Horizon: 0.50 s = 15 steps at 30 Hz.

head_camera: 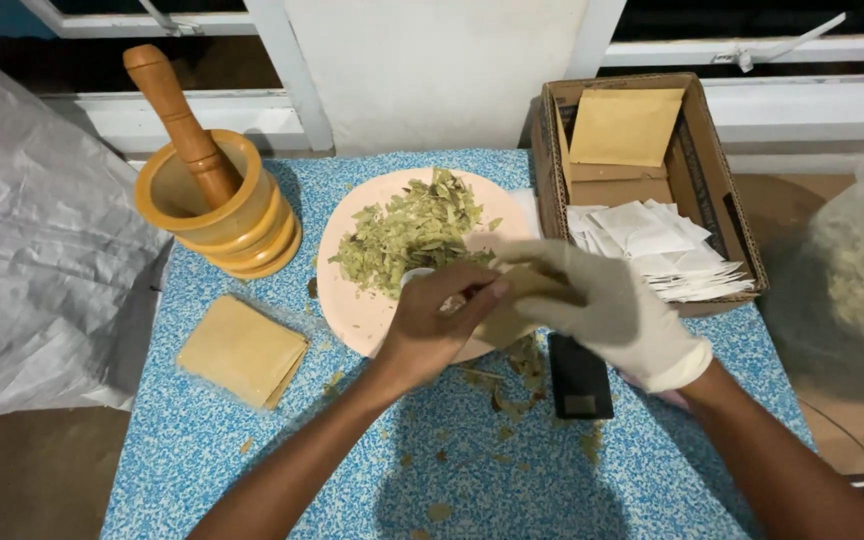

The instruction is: The person scoops dried green herbs from a plate into small white sachets using a spoon. They seal the sachets with a pink heat sealer and then place them into brown paper envelopes, which are also sealed with the heat sealer.

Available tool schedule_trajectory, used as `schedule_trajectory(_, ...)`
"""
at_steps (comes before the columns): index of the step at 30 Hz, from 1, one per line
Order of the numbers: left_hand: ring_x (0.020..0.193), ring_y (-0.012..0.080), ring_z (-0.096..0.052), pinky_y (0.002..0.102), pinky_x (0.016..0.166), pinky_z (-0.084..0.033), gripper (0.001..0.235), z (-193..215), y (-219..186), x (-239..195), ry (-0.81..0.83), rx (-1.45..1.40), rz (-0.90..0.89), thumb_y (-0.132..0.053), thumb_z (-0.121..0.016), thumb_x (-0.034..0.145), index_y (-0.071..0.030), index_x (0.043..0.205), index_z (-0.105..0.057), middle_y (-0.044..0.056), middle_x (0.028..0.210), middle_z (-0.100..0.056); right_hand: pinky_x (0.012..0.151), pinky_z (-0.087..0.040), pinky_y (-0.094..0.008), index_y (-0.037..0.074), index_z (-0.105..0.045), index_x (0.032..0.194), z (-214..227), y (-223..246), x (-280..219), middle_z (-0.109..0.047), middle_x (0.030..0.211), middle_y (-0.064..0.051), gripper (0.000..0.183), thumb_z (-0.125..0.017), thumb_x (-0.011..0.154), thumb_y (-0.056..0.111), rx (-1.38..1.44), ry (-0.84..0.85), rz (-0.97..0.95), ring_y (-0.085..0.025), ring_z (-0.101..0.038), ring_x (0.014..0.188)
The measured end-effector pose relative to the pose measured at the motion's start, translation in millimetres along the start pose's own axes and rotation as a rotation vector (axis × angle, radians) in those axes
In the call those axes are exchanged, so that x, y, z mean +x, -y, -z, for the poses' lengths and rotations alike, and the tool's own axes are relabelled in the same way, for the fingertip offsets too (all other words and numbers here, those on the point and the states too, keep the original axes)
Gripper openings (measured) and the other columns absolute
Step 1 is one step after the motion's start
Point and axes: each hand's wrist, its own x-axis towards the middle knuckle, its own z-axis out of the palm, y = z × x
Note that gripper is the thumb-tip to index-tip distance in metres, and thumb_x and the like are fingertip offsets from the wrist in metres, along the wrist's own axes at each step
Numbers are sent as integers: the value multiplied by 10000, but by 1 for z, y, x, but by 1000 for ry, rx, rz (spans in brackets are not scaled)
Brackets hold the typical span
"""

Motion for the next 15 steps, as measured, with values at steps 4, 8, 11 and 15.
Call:
schedule_trajectory(4, 942, 294, -810, 432, 814, -644, 201, -9, -3, 36, 18, -40, -19, -204, -688, 1135, -60, 1231, -792, 168, 1007, -804, 1024, -608, -635, 9, -756, 1375, 37, -19, 13, -810, 1237, -302, 501, -863, 900, 127, -111, -151, 117, -504, -751, 1247)
schedule_trajectory(8, 1009, 260, -807, 374, 823, -651, 354, -21, -5, 70, 29, 17, 48, -364, -679, 1092, -66, 1248, -791, 120, 1113, -824, 819, -650, -391, 69, -766, 1322, 75, -36, 28, -822, 1199, -121, 384, -800, 940, 89, 73, -213, 100, -241, -774, 1079)
schedule_trajectory(11, 924, 225, -799, 304, 683, -663, 442, -33, 4, 106, 49, 173, -82, -407, -512, 1137, -53, 1205, -768, 114, 1100, -826, 864, -655, -330, 147, -724, 1385, 97, -23, 37, -791, 1301, -43, 435, -756, 951, 134, -23, -221, 41, -173, -742, 1082)
schedule_trajectory(15, 1107, 209, -720, 335, 958, -601, 506, -50, 5, 160, 167, 205, -13, -446, -429, 1113, -66, 1312, -698, 90, 1196, -753, 1211, -508, -439, -9, -400, 1620, 139, -6, 51, -565, 1544, -237, 849, -791, 869, 53, -282, -207, 295, -335, -608, 1419)
